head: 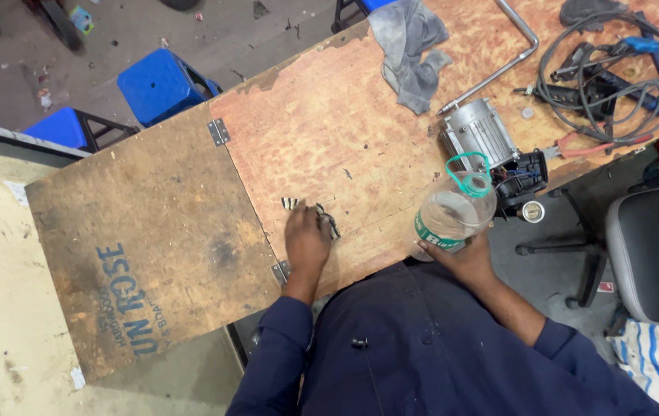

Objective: The person uses an adjustable wrench to loosen and remove a component from a blue electric machine on a cluttered workbench, then turns the machine over and separates its black handle and housing parts by hand. They later pick up a screwdriver, walk to another table, pour water from a plastic bottle, and wipe their hands with a cloth.

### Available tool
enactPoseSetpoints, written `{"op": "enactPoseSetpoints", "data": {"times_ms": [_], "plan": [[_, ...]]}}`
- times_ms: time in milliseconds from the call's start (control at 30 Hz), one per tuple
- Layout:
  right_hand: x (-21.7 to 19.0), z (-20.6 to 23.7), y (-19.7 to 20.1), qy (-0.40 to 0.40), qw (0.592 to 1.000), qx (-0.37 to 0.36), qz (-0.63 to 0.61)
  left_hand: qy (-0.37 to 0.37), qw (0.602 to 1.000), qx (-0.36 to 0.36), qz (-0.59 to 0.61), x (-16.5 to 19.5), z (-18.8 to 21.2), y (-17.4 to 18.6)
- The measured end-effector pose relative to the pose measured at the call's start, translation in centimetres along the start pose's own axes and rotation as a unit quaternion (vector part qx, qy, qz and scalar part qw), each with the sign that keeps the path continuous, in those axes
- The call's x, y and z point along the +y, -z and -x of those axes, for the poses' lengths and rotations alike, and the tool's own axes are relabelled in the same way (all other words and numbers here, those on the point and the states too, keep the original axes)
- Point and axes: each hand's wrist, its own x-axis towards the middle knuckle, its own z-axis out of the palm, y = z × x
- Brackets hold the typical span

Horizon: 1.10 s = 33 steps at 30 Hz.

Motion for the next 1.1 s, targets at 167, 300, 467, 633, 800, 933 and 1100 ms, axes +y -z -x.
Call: {"op": "enactPoseSetpoints", "data": {"times_ms": [167,300,467,633,800,933,1100], "plan": [[-0.7,0.8,0.5,-0.020,1.000,-0.001,-0.008,-0.084,0.985,0.007,-0.153,1.8,1.6,-2.3],[-1.1,0.9,0.9,-0.021,0.999,0.019,-0.042,-0.242,0.967,-0.061,-0.052,0.0,0.3,-2.7],[-1.5,0.7,1.7,-0.025,0.996,0.024,-0.081,-0.181,0.967,-0.148,0.100,-2.3,-2.5,-1.2],[-2.3,0.8,3.0,-0.019,0.993,0.075,-0.093,-0.196,0.970,-0.132,0.057,0.5,-2.3,-1.8],[-2.9,0.0,7.1,0.037,0.992,0.116,-0.020,-0.253,0.926,-0.236,0.151,2.0,-2.6,-3.5],[-2.4,-2.0,12.8,0.070,0.973,0.221,0.007,-0.209,0.967,-0.142,0.024,4.9,-2.9,-5.6],[0.2,-7.3,20.4,0.052,0.950,0.306,0.020,-0.232,0.968,-0.091,-0.043,9.4,-2.4,-8.1]]}}
